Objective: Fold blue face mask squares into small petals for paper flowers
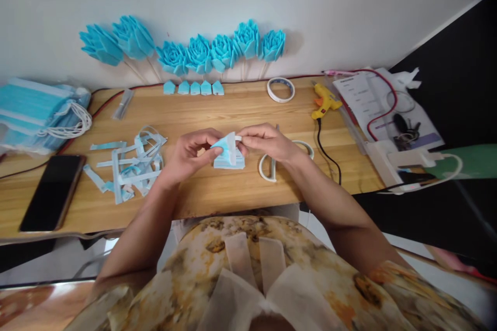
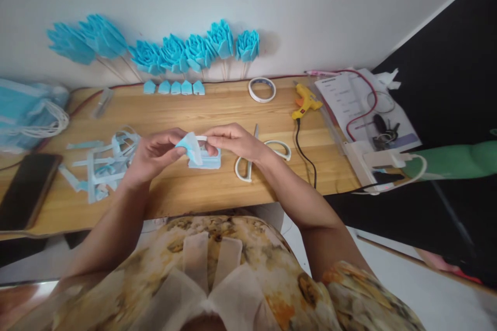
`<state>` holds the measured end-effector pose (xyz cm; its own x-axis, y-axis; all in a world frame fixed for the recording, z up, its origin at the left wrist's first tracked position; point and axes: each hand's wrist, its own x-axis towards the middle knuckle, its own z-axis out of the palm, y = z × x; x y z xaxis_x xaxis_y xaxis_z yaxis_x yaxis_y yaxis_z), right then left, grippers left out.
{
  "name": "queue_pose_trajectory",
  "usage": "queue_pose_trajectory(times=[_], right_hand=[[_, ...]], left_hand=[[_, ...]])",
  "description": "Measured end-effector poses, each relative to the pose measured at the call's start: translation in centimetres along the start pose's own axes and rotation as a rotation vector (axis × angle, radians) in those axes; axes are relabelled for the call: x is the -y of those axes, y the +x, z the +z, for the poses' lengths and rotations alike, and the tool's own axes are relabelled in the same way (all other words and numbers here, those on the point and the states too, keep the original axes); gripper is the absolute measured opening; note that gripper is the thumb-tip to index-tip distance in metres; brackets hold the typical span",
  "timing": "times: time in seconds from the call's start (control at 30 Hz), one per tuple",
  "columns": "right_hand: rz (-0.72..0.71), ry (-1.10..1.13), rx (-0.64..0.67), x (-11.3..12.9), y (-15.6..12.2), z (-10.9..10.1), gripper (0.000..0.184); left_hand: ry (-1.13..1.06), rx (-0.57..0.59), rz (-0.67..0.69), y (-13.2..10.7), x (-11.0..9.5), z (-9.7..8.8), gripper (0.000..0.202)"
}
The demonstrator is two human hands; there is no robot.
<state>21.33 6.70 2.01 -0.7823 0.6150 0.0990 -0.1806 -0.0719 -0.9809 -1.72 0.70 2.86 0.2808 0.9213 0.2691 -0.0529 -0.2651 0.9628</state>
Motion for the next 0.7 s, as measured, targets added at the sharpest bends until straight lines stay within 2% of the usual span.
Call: queue_pose_trajectory(times=[0.07, 0.17, 0.27, 0.37, 0.5, 0.7], right_hand=[[-0.071, 0.078, -0.075, -0.2, 0.1, -0.1, 0.035], [-0.114, 0.153, -0.118, -0.2, 0.0, -0.2, 0.038], [-0.106, 0.112, -0.095, 0.0, -0.1, -0.4, 0.035], [-0.083, 0.034, -0.006, 0.2, -0.3, -0.5, 0.032], [-0.053, -0.032, 0.107, 0.3, -0.5, -0.5, 0.035], [-0.013, -0.070, 0.155, 0.4, -0.4, -0.3, 0.035]], left_hand=[[-0.097, -0.047, 0.009, -0.1, 0.4, 0.0, 0.021], [-0.254, -0.098, -0.029, -0.1, 1.0, 0.0, 0.024], [-0.336, -0.152, -0.055, -0.1, 1.1, 0.1, 0.028], [-0.298, -0.177, -0.049, -0.2, 0.9, -0.2, 0.030], [-0.151, -0.140, -0.012, -0.4, 0.4, -0.9, 0.026], [-0.036, 0.001, 0.028, -0.2, -0.9, -1.3, 0.025]])
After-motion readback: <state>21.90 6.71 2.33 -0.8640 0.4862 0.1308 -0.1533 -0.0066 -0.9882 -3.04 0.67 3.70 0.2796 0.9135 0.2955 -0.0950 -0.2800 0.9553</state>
